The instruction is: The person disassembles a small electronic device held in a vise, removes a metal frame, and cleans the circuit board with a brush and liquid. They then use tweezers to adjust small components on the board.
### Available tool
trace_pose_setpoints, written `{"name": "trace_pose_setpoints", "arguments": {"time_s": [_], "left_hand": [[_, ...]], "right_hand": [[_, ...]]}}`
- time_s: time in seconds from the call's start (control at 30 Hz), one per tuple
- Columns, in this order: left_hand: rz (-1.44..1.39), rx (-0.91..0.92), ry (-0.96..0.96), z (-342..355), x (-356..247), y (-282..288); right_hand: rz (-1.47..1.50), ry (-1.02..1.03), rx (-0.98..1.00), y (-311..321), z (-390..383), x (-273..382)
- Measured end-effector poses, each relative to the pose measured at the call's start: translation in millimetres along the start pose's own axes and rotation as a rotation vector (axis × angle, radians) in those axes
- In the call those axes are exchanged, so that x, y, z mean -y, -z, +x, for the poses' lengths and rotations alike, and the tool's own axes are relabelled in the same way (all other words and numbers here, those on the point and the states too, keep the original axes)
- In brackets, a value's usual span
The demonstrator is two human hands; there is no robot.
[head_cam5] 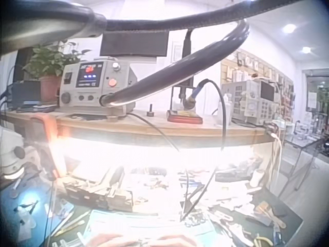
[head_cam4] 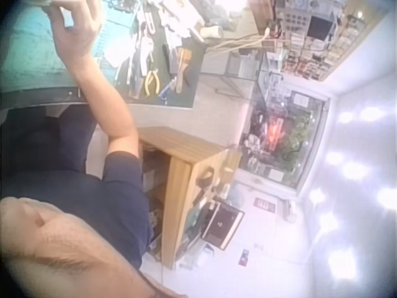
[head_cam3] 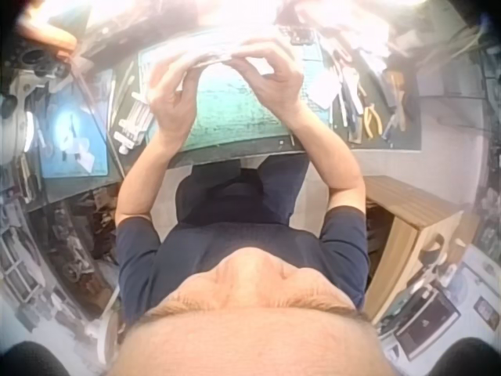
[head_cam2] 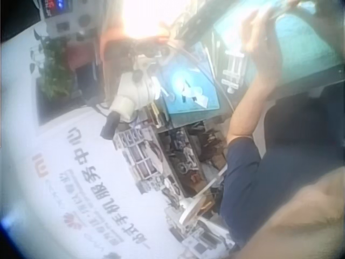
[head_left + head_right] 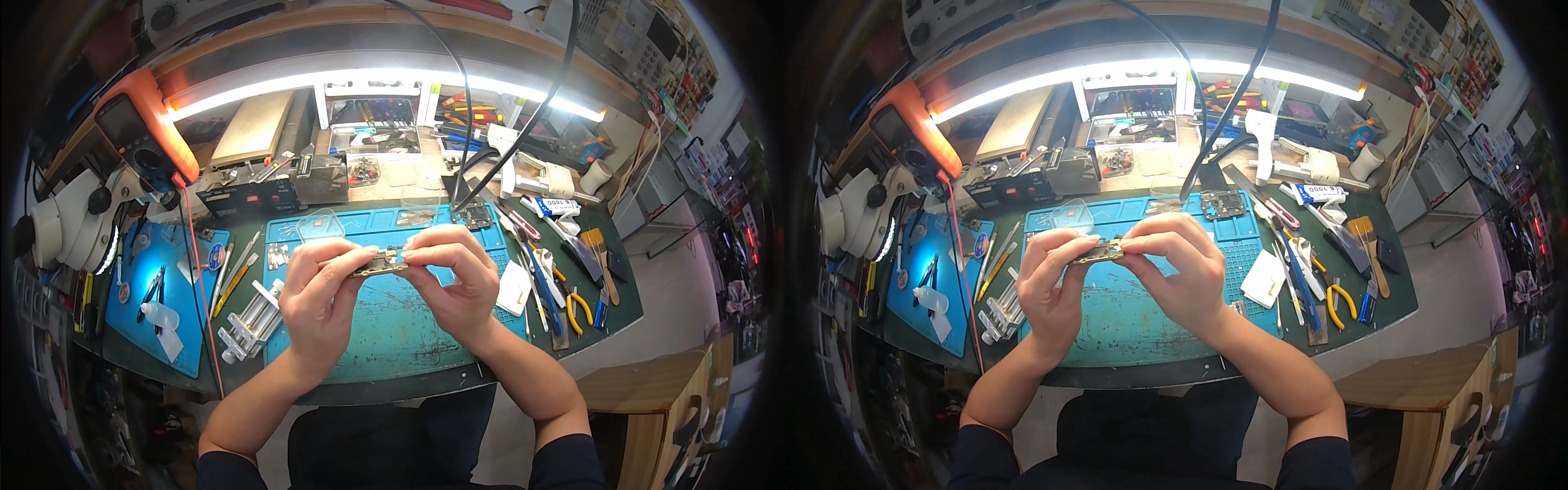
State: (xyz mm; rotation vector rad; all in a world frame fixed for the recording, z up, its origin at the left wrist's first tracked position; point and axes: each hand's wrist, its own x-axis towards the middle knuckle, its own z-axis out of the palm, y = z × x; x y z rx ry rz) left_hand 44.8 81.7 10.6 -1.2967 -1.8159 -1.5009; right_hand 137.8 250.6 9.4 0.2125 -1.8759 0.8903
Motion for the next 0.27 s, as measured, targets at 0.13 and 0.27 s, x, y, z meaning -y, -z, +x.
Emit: {"name": "trace_pose_setpoints", "arguments": {"time_s": [0.13,0.27], "left_hand": [[0.018,-0.003,-0.014,0.0,-0.4,0.8],[0.015,0.004,-0.02,2.2,-2.3,-1.9]], "right_hand": [[0.01,-0.001,-0.01,-1.6,-0.1,0.8],[-0.007,0.041,0.036,4.0,4.9,2.9]]}}
